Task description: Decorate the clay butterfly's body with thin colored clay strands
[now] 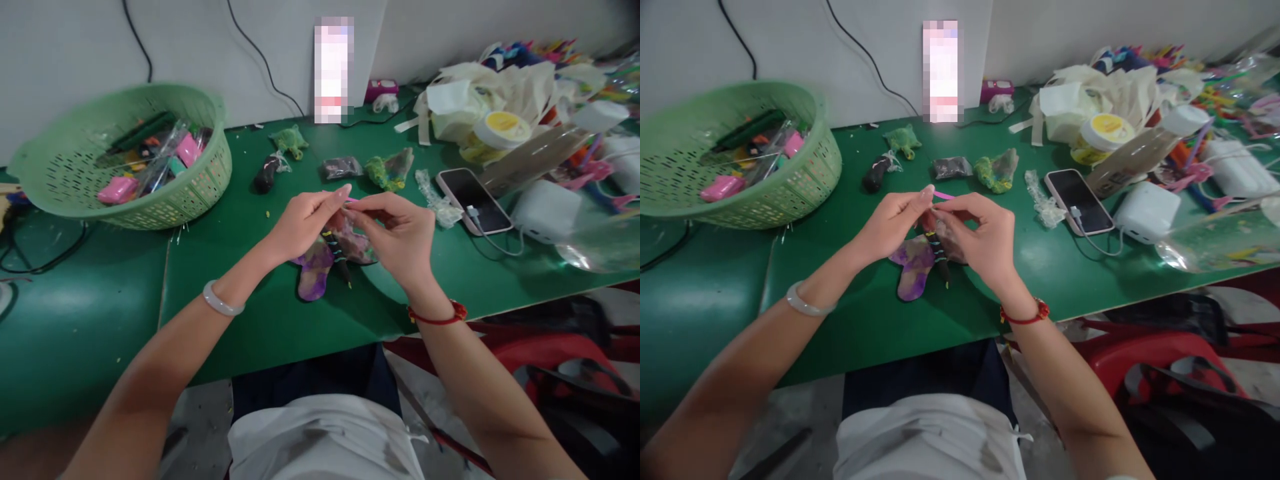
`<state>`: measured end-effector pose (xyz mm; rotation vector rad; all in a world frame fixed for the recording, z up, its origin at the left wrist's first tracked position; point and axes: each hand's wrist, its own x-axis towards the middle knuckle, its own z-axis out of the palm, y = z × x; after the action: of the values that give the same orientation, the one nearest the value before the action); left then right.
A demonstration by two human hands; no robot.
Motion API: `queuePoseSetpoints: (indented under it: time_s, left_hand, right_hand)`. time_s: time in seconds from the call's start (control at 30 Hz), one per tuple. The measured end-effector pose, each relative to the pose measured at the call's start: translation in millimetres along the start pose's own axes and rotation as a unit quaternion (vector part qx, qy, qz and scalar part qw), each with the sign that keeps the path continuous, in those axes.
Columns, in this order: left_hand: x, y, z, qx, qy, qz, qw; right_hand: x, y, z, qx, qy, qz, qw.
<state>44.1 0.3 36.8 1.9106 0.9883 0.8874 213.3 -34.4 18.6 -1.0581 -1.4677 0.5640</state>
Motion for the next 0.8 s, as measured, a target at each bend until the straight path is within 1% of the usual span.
queuePoseSetpoints:
  time_s: [0.07, 0.1, 0.17, 0.27, 0.37, 0.47, 0.57, 0.67, 0.8]
  left_hand:
    - [-4, -2, -5, 0.092, 0.015, -0.036, 0.995]
    - [-6, -4, -8, 0.148, 0.021, -0.060, 0.987]
    - [-10, -6, -10, 0.236, 0.008, -0.110, 0.966]
    - [-11, -8, -5, 0.285, -0.043, -0.140, 0.947]
    - [-10, -8, 5, 0.308, -0.055, -0.164, 0.936]
    - [-9, -7, 12, 0.316, -0.043, -0.189, 0.929]
    - [-11, -9, 15, 0.290, -0.017, -0.198, 0.936]
    - [-12, -12, 16, 0.240, 0.002, -0.207, 0.948]
    - [-7, -16, 15, 0.135, 0.009, -0.248, 0.959]
  right_hand:
    - [1, 8, 1, 0.015, 0.019, 0.028, 0.999]
    - [2, 11, 1, 0.025, 0.029, 0.044, 0.998]
    - [4, 16, 2, 0.052, 0.046, 0.069, 0.995]
    - [7, 19, 3, 0.093, 0.058, 0.080, 0.991]
    - [8, 19, 4, 0.110, 0.063, 0.081, 0.989]
    - [8, 20, 4, 0.108, 0.069, 0.081, 0.988]
    - [8, 22, 3, 0.100, 0.080, 0.081, 0.988]
    - [8, 23, 2, 0.095, 0.089, 0.085, 0.988]
    - [8, 23, 1, 0.096, 0.096, 0.092, 0.986]
